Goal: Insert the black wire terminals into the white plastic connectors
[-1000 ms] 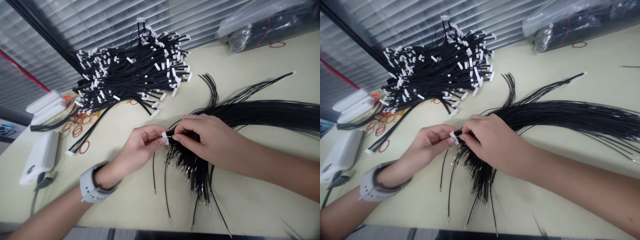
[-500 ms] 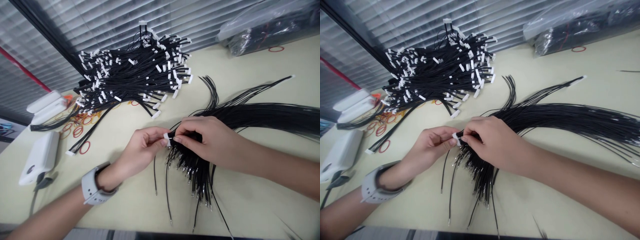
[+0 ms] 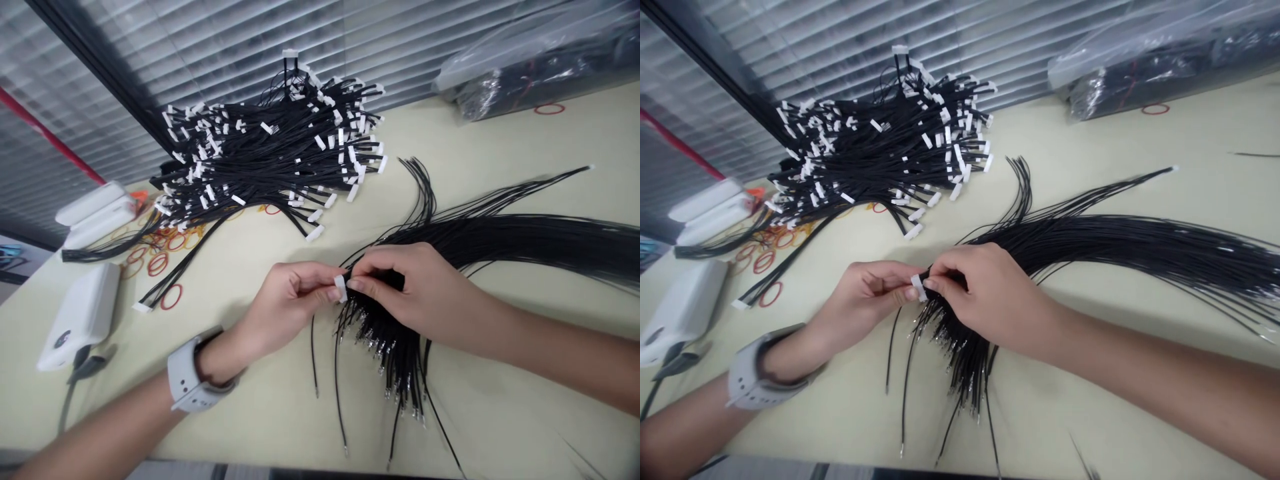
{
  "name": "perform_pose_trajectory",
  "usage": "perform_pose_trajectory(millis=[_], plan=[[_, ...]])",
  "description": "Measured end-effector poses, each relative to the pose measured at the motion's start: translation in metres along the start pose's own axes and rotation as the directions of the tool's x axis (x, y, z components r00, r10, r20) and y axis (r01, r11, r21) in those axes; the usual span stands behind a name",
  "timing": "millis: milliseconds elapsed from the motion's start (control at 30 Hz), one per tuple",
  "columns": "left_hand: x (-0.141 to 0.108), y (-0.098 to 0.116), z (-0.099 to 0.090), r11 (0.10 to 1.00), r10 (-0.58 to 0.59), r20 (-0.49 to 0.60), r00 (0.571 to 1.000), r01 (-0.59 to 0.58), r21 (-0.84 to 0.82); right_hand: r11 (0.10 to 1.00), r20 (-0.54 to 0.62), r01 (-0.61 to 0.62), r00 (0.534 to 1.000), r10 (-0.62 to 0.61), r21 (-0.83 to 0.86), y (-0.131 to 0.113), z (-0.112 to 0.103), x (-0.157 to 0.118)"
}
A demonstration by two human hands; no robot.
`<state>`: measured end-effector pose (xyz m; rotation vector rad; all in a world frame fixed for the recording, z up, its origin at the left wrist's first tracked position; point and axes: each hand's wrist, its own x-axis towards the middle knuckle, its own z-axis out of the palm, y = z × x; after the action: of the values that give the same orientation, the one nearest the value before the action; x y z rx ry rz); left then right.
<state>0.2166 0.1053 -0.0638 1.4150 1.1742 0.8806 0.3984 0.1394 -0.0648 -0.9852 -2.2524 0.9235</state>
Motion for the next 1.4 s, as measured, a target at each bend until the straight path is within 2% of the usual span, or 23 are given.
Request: perform_pose_trajectory(millis=[333,500,767,967,1200,1400], plan=[[0.003,0.003,-0.001,0.996,-0.024,0.017,1.0,0.025,-0.088,0.999,0.052,0.004,0.999,-0.002,-0.037,-0.006,-0.01,0.003],[0.004,0.006,-0.001,0.99,-0.039,-0.017,0.999,0.036,-0.134,0.998,-0.016,0.055,0.998,-0.056,-0.028,-0.006,-0.011,0.001],[0.004,0.008,-0.001,0.99,-0.051,-0.014,0.999,0.049,-0.13,0.982,-0.084,0.073,0.995,-0.059,0.174,0.005,-0.006,-0.001],[0.002,0.005,0.001,0.995,-0.025,-0.033,0.999,0.022,-0.102,0.98,-0.139,0.097,0.988,-0.073,0.173,0.005,0.0,0.0],[0.001,0.003,0.004,0.998,0.014,-0.063,0.998,-0.017,-0.052,0.987,-0.113,0.132,0.986,-0.121,0.096,0.006,-0.001,0.001],[0.003,0.006,0.004,0.999,-0.004,-0.055,0.998,0.002,-0.044,0.99,-0.06,0.099,0.994,-0.093,0.105,0.001,-0.009,0.001]])
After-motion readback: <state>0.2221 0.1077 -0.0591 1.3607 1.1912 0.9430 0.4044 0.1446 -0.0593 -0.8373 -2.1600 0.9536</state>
